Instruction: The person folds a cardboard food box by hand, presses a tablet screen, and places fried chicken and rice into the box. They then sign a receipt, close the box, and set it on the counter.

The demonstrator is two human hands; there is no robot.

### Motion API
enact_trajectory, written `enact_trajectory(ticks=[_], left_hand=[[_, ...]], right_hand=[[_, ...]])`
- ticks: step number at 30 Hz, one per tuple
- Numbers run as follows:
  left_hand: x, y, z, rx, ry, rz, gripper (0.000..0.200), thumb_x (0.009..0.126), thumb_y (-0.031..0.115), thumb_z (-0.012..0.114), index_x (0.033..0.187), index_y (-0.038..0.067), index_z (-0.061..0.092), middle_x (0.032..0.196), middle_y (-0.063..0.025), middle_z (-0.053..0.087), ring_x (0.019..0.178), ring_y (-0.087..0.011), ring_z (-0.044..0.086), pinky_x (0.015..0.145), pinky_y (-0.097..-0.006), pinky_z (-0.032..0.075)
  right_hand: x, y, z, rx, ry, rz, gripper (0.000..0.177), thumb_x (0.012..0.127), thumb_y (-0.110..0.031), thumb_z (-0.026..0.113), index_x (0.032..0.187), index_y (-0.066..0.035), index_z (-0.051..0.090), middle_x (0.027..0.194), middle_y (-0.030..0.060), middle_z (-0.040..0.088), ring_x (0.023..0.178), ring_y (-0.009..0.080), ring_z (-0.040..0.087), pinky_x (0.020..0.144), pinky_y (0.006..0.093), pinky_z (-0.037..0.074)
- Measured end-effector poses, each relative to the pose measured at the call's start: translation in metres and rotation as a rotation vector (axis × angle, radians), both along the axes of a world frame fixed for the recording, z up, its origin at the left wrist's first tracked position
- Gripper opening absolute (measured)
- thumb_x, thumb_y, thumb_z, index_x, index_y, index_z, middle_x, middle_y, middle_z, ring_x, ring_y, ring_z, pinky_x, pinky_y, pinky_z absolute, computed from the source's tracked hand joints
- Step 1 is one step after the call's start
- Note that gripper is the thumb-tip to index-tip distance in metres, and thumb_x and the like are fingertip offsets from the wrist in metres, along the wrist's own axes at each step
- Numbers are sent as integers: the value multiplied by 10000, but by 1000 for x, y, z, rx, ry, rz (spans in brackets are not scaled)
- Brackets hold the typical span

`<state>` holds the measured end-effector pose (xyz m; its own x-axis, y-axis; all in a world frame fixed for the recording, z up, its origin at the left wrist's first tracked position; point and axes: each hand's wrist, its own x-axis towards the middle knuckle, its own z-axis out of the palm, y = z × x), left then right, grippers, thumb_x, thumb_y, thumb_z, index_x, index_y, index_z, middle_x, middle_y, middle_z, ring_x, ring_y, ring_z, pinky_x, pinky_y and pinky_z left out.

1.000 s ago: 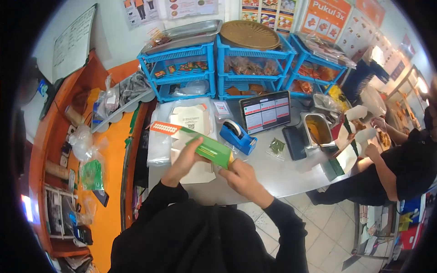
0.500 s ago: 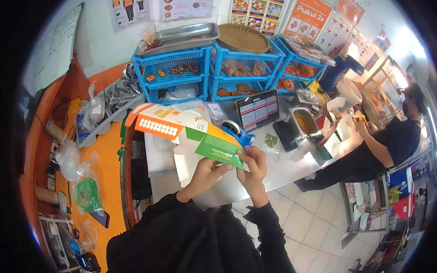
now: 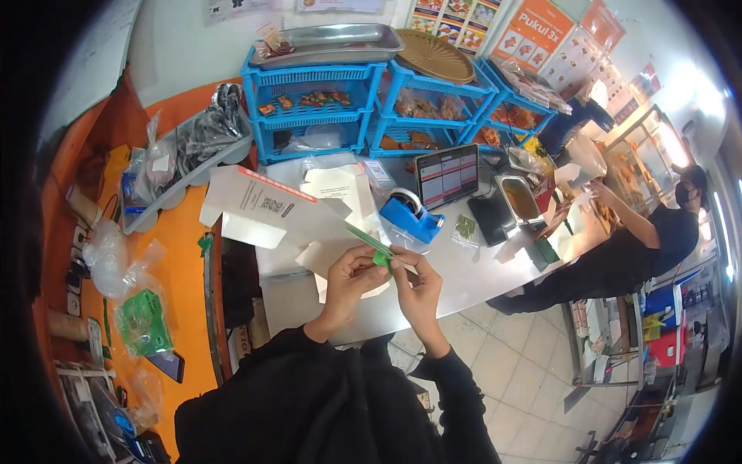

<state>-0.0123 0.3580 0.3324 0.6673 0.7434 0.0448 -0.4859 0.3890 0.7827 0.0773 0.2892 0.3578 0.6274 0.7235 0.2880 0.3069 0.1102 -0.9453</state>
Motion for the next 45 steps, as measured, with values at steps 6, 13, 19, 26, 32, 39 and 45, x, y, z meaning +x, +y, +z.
enact_trajectory(ticks=[6, 13, 19, 26, 32, 39, 45], left_hand=[[-5, -2, -5, 62, -22, 24, 327, 700, -5, 588, 1000, -23, 460, 899, -106, 550, 815, -134, 538, 719, -238, 454], [-5, 2, -2, 45, -86, 63, 296, 685, -9, 601, 954, -10, 476, 891, -100, 554, 801, -130, 539, 713, -233, 451], [1, 0, -6, 82, -85, 16, 294, 662, -28, 614, 903, 18, 452, 847, -59, 530, 791, -121, 533, 695, -228, 454], [-2, 4, 0, 106, -193, -81, 250, 670, -20, 617, 832, 37, 435, 838, -41, 515, 764, -95, 527, 675, -200, 438], [-1, 11, -16, 169, -105, -229, 272, 682, 32, 623, 897, 29, 457, 871, -39, 513, 759, -77, 512, 671, -204, 425], [-26, 0, -1, 1319, 316, -10, 487, 697, 122, 588, 1129, 31, 383, 1048, -97, 427, 948, -194, 448, 753, -289, 407], [-24, 0, 7, 1151, 298, 359, 290, 728, 95, 570, 998, 22, 490, 729, -45, 541, 573, -143, 531, 509, -216, 437]], right_hand=[[1, 5, -7, 40, 203, 84, 78, 743, -21, 546, 811, 18, 549, 991, 111, 515, 904, 164, 491, 740, 257, 414], [-1, 5, -2, 79, 145, 114, 47, 722, -12, 568, 766, -1, 561, 995, 108, 498, 920, 164, 468, 751, 253, 387], [-4, 2, 0, 144, 50, 97, 62, 702, 17, 575, 761, -2, 565, 1013, 109, 481, 929, 174, 460, 745, 263, 393], [5, -12, 16, 106, -199, 332, 112, 675, 15, 587, 785, 9, 567, 1055, 145, 461, 973, 213, 456, 735, 284, 416], [-10, -18, 21, -2, -395, 124, 104, 659, 41, 562, 762, 25, 568, 951, 139, 533, 846, 213, 554, 618, 256, 447], [11, -6, 28, 51, -852, -299, 72, 647, 38, 573, 705, 1, 554, 614, 80, 533, 501, 172, 521, 489, 253, 411], [5, 16, 45, 171, -563, -42, 324, 670, -82, 603, 966, -4, 498, 872, 130, 526, 788, 215, 536, 622, 274, 436]])
